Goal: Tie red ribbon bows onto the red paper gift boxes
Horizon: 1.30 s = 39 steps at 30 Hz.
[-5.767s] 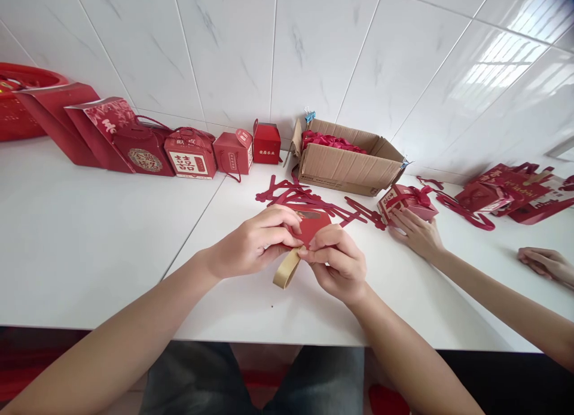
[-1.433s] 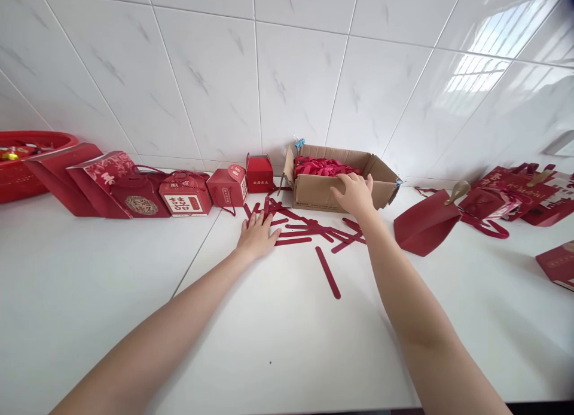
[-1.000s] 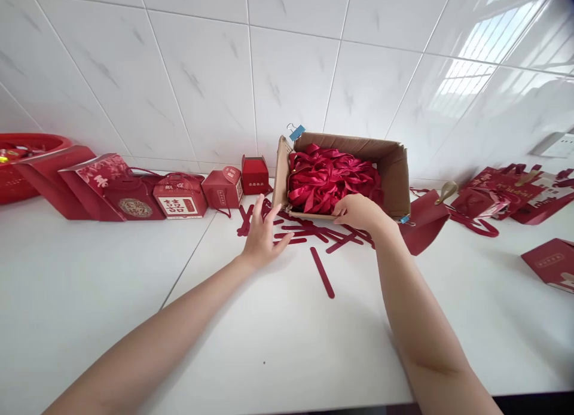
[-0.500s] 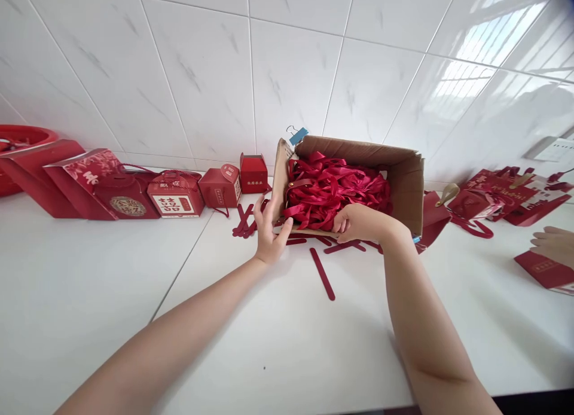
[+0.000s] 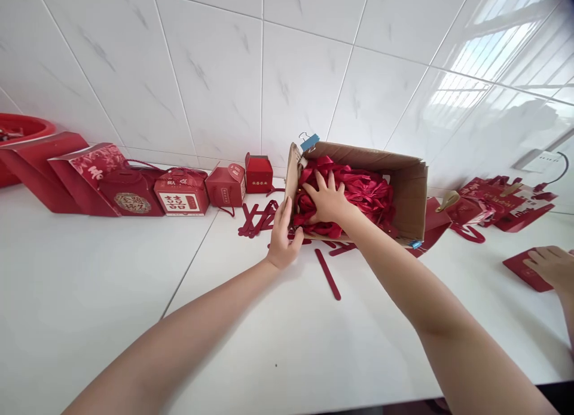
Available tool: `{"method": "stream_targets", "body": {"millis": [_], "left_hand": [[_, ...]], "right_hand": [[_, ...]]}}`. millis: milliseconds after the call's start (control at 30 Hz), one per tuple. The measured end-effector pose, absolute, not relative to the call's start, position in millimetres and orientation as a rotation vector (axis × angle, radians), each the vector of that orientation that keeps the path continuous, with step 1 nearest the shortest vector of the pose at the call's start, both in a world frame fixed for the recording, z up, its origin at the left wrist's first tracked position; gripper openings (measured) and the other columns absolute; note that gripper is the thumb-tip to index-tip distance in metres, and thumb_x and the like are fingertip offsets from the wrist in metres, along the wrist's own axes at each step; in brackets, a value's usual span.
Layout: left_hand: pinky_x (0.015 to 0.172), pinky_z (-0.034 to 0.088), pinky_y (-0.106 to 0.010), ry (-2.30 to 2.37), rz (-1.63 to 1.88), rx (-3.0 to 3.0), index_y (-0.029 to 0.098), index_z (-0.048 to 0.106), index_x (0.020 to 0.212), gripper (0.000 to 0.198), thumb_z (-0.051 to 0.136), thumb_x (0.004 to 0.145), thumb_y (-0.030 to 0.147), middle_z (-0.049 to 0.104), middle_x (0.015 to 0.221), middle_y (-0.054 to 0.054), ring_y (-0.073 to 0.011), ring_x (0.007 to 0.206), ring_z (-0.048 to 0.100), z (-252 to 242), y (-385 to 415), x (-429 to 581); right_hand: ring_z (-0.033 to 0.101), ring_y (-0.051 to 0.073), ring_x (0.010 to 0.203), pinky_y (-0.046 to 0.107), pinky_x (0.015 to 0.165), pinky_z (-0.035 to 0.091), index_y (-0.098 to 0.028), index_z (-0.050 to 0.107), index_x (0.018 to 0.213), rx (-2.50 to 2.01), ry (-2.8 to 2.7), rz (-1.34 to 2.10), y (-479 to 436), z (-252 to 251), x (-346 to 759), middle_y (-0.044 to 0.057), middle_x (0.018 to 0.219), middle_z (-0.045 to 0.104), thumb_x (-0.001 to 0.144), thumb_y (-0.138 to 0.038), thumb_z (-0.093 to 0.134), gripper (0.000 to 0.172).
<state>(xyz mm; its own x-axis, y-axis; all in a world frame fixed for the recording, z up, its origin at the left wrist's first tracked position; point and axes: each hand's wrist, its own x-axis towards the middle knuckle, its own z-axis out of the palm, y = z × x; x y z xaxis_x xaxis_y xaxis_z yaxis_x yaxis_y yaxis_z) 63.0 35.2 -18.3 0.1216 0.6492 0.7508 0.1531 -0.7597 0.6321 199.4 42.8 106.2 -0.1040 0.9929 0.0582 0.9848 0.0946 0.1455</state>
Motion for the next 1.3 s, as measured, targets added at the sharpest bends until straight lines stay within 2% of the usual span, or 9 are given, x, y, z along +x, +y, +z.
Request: {"method": "stream_targets", "body": {"millis": [67, 233, 333, 667, 767, 900, 1100, 1200, 1300], "left_hand": [[0.113, 0.036, -0.047, 0.766, 1.686, 2.018, 0.030, 0.020, 0.152, 0.074, 0.046, 0.085, 0.013, 0.031, 0.153, -0.008, -0.0294, 0.143, 0.028, -19, 35, 63], [0.113, 0.036, -0.047, 0.787, 1.728, 2.006, 0.030, 0.021, 0.152, 0.075, 0.050, 0.084, 0.015, 0.031, 0.153, -0.009, -0.0298, 0.142, 0.030, -19, 40, 64], [0.113, 0.037, -0.047, 0.786, 1.735, 1.997, 0.031, 0.022, 0.151, 0.074, 0.049, 0.084, 0.014, 0.033, 0.152, -0.008, -0.0289, 0.141, 0.032, -19, 42, 64], [0.113, 0.036, -0.047, 0.797, 1.689, 1.966, 0.031, 0.022, 0.151, 0.074, 0.049, 0.084, 0.015, 0.031, 0.154, -0.007, -0.0279, 0.142, 0.031, -16, 39, 65], [0.113, 0.036, -0.046, 0.803, 1.697, 1.962, 0.031, 0.023, 0.151, 0.073, 0.050, 0.085, 0.017, 0.030, 0.155, -0.007, -0.0287, 0.142, 0.029, -15, 39, 65], [0.113, 0.037, -0.044, 0.819, 1.688, 1.968, 0.031, 0.023, 0.151, 0.072, 0.051, 0.085, 0.018, 0.029, 0.155, -0.007, -0.0286, 0.143, 0.029, -15, 39, 65], [0.112, 0.038, -0.044, 0.817, 1.690, 1.974, 0.031, 0.021, 0.151, 0.073, 0.051, 0.086, 0.019, 0.032, 0.153, -0.008, -0.0280, 0.141, 0.032, -18, 40, 65], [0.110, 0.039, -0.044, 0.833, 1.685, 1.983, 0.031, 0.022, 0.151, 0.072, 0.051, 0.086, 0.019, 0.033, 0.152, -0.009, -0.0282, 0.139, 0.034, -18, 39, 65], [0.110, 0.039, -0.046, 0.830, 1.690, 1.986, 0.030, 0.021, 0.151, 0.072, 0.051, 0.086, 0.020, 0.033, 0.151, -0.010, -0.0284, 0.139, 0.035, -18, 38, 65]], "right_hand": [[0.007, 0.052, 0.141, 0.071, 0.102, 0.025, -0.025, 0.023, 0.150, 2.080, 2.147, 0.208, 61, 92, 195, 0.018, 0.160, 0.000, 0.066, -0.045, 0.078, 0.102], [0.052, 0.035, 0.118, 0.047, 0.087, 0.048, -0.026, 0.047, 0.134, 2.083, 2.215, 0.377, 68, 81, 207, 0.016, 0.134, 0.050, 0.087, -0.025, 0.054, 0.048], [0.060, 0.028, 0.105, 0.036, 0.079, 0.050, -0.029, 0.055, 0.125, 2.099, 2.222, 0.432, 59, 97, 231, 0.012, 0.122, 0.057, 0.087, -0.017, 0.045, 0.041], [0.051, 0.031, 0.108, 0.035, 0.070, 0.044, -0.022, 0.061, 0.121, 2.193, 1.955, 0.870, 19, 140, 337, 0.017, 0.119, 0.054, 0.091, -0.016, 0.036, 0.039], [0.048, 0.035, 0.113, 0.042, 0.078, 0.043, -0.018, 0.059, 0.124, 2.007, 1.950, 0.684, 10, 119, 340, 0.021, 0.123, 0.052, 0.090, -0.011, 0.033, 0.043], [0.049, 0.034, 0.114, 0.056, 0.097, 0.031, -0.021, 0.056, 0.129, 1.866, 1.958, 0.425, 12, 108, 331, 0.017, 0.128, 0.053, 0.078, -0.012, 0.053, 0.052], [0.039, 0.043, 0.125, 0.065, 0.102, 0.018, -0.028, 0.056, 0.132, 1.959, 1.802, 0.240, 9, 172, 301, 0.014, 0.133, 0.053, 0.062, -0.032, 0.076, 0.072], [0.043, 0.044, 0.119, 0.060, 0.097, 0.031, -0.023, 0.065, 0.118, 1.930, 2.013, 0.403, 6, 186, 268, 0.016, 0.125, 0.056, 0.061, -0.046, 0.078, 0.063], [0.049, 0.033, 0.118, 0.047, 0.099, 0.037, -0.023, 0.057, 0.124, 1.633, 2.507, 0.403, 18, 164, 233, 0.012, 0.129, 0.056, 0.072, -0.039, 0.071, 0.056]]}}
